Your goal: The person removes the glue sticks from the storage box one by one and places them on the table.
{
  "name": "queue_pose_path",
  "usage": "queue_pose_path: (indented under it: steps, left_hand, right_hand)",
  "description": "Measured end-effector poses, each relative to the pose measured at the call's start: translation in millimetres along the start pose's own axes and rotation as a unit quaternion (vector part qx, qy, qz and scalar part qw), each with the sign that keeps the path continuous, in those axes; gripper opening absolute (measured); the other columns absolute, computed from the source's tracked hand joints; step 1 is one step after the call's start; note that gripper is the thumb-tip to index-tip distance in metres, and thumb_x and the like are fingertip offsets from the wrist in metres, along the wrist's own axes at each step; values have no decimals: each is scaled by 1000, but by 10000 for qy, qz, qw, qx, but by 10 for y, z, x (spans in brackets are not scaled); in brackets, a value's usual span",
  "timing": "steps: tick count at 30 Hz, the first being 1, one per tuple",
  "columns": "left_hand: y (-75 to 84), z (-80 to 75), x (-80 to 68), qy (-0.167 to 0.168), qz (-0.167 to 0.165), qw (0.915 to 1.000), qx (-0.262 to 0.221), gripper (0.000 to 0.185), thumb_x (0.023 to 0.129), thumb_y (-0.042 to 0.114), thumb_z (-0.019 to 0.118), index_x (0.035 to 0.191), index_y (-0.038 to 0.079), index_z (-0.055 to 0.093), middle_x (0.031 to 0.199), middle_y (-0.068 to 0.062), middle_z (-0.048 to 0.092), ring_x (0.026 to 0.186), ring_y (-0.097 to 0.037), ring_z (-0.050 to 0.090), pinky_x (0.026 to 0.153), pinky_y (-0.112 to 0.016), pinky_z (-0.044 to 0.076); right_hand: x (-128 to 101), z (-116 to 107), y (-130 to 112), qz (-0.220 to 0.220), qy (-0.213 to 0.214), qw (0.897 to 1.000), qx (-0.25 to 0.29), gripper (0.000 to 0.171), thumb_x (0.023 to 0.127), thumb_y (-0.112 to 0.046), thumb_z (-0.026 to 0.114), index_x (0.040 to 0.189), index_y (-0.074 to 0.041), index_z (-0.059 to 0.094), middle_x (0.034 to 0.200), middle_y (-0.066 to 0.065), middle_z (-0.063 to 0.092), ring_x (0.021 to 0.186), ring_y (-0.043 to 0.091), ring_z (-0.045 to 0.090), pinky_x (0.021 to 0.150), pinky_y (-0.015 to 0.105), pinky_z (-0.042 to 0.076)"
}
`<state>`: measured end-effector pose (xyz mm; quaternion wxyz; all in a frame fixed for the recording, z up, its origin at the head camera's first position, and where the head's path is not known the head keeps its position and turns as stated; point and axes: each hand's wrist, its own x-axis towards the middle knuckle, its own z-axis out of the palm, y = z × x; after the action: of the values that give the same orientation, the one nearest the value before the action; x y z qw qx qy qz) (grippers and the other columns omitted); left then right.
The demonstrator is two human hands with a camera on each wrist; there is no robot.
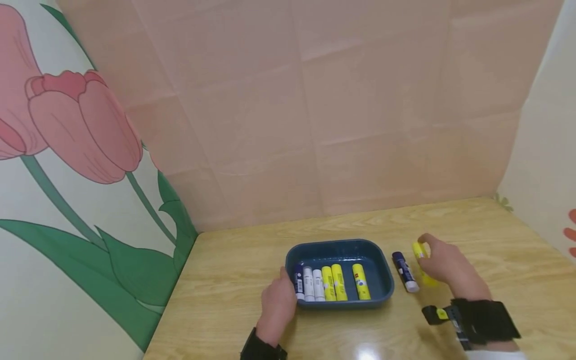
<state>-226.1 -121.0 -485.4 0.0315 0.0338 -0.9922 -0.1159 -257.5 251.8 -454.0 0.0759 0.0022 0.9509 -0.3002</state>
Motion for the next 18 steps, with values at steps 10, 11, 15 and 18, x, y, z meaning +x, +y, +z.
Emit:
queue_pose_path:
  steps: [10,11,15,18]
  left_hand:
    - [-30,12,-18,9,2,10000,14,46,100,12,55,141,-6,48,94,-22,69,81,-31,68,71,-46,56]
    - [-34,11,-21,14,12,10000,5,45,100,12,55,141,-6,48,94,-22,69,80,-31,68,71,-46,56]
    - [-50,17,-27,-5,-9,10000,-2,45,100,12,55,141,-6,48,94,-22,68,81,-31,68,71,-46,56]
    - [-60,28,-27,-48,-58,10000,27,46,100,13,55,142,-5,48,95,-21,69,82,-31,68,72,-46,56]
  right_hand:
    - [75,106,92,41,-97,9999,-122,57,91,-14,58,138,9,37,109,37,55,72,29,55,58,39,46]
    - [82,110,96,84,-126,9998,-159,57,91,-15,59,138,9,38,114,40,53,77,31,55,61,40,46]
    - [112,126,117,214,-231,9992,-243,58,91,-16,61,138,9,39,127,45,46,86,37,54,69,47,49]
    - [127,138,128,268,-269,9989,-260,58,91,-16,62,138,10,39,128,46,46,88,38,55,72,52,50]
